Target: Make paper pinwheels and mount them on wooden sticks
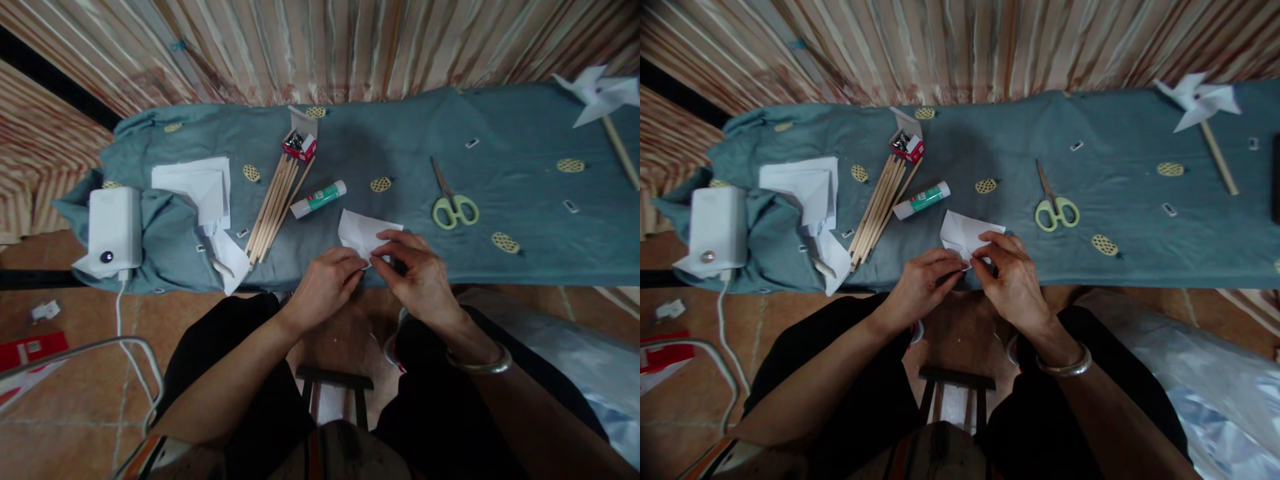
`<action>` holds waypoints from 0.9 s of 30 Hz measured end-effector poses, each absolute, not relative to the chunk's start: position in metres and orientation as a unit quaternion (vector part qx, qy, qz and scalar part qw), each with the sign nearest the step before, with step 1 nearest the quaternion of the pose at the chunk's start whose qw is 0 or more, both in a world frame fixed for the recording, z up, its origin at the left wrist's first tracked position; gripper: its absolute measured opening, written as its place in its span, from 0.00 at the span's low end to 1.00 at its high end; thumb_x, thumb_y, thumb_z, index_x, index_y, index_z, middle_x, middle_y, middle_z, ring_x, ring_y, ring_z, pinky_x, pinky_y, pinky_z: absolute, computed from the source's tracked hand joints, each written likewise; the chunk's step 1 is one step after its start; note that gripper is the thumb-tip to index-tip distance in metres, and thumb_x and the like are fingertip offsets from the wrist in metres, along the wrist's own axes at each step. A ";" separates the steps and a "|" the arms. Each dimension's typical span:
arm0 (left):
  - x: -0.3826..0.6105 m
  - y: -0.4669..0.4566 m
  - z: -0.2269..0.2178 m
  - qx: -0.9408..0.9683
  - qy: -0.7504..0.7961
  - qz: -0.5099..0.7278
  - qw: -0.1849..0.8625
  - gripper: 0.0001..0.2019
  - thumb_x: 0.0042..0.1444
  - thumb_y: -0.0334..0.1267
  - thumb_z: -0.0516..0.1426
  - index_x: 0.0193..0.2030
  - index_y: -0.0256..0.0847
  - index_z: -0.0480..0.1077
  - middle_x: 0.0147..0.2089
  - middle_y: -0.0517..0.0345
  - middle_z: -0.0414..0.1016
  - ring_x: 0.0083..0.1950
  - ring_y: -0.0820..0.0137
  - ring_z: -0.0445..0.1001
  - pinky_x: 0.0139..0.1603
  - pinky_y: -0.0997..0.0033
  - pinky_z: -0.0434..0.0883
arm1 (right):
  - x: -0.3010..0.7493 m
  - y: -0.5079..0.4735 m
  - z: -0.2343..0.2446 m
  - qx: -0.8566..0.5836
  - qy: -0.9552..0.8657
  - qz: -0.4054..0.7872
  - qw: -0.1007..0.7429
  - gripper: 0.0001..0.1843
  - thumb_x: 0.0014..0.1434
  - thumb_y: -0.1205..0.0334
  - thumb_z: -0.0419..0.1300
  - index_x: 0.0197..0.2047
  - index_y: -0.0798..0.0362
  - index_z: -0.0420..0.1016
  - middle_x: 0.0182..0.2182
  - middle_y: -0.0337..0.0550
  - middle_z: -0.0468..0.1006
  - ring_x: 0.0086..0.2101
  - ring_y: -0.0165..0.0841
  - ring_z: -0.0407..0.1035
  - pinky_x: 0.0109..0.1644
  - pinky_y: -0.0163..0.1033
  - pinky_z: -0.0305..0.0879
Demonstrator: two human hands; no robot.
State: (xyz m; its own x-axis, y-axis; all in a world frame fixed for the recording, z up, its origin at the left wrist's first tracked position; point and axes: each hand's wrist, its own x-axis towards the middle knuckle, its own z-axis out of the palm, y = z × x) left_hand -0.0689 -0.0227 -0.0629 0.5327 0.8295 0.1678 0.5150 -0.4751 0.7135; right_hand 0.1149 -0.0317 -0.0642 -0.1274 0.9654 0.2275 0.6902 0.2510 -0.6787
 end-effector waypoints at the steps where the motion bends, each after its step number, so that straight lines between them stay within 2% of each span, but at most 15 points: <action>1: -0.069 -0.022 -0.063 0.819 0.410 0.257 0.308 0.08 0.61 0.29 0.55 0.44 0.36 0.75 0.44 0.52 0.77 0.46 0.67 0.76 0.49 0.65 0.75 | 0.115 -0.032 -0.064 -0.574 -0.721 0.210 0.326 0.05 0.59 0.64 0.60 0.34 0.51 0.78 0.46 0.48 0.78 0.47 0.43 0.71 0.52 0.52 0.68; 9: -0.069 -0.022 -0.063 0.818 0.415 0.254 0.308 0.08 0.62 0.29 0.55 0.44 0.37 0.75 0.44 0.53 0.77 0.46 0.67 0.76 0.49 0.65 0.75 | 0.115 -0.032 -0.062 -0.575 -0.724 0.210 0.318 0.06 0.60 0.64 0.59 0.35 0.50 0.77 0.46 0.48 0.78 0.47 0.43 0.71 0.53 0.53 0.68; 17: -0.069 -0.022 -0.064 0.821 0.410 0.257 0.304 0.08 0.61 0.29 0.55 0.43 0.37 0.75 0.43 0.53 0.77 0.46 0.67 0.77 0.49 0.65 0.75 | 0.117 -0.036 -0.068 -0.544 -0.757 0.189 0.307 0.15 0.63 0.65 0.54 0.49 0.43 0.76 0.57 0.43 0.70 0.51 0.43 0.68 0.58 0.56 0.65; 27: -0.069 -0.023 -0.063 0.820 0.412 0.257 0.302 0.08 0.61 0.29 0.55 0.44 0.37 0.74 0.44 0.53 0.77 0.47 0.67 0.77 0.51 0.63 0.75 | 0.114 -0.035 -0.070 -0.537 -0.764 0.196 0.300 0.18 0.63 0.68 0.50 0.49 0.41 0.75 0.60 0.41 0.68 0.53 0.44 0.67 0.58 0.58 0.65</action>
State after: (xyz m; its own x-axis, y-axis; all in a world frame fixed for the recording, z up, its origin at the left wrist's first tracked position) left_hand -0.0688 -0.0233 -0.0627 0.5289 0.8309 0.1730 0.5198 -0.4783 0.7079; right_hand 0.1145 -0.0353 -0.0698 -0.2436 0.9376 0.2481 0.7019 0.3469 -0.6221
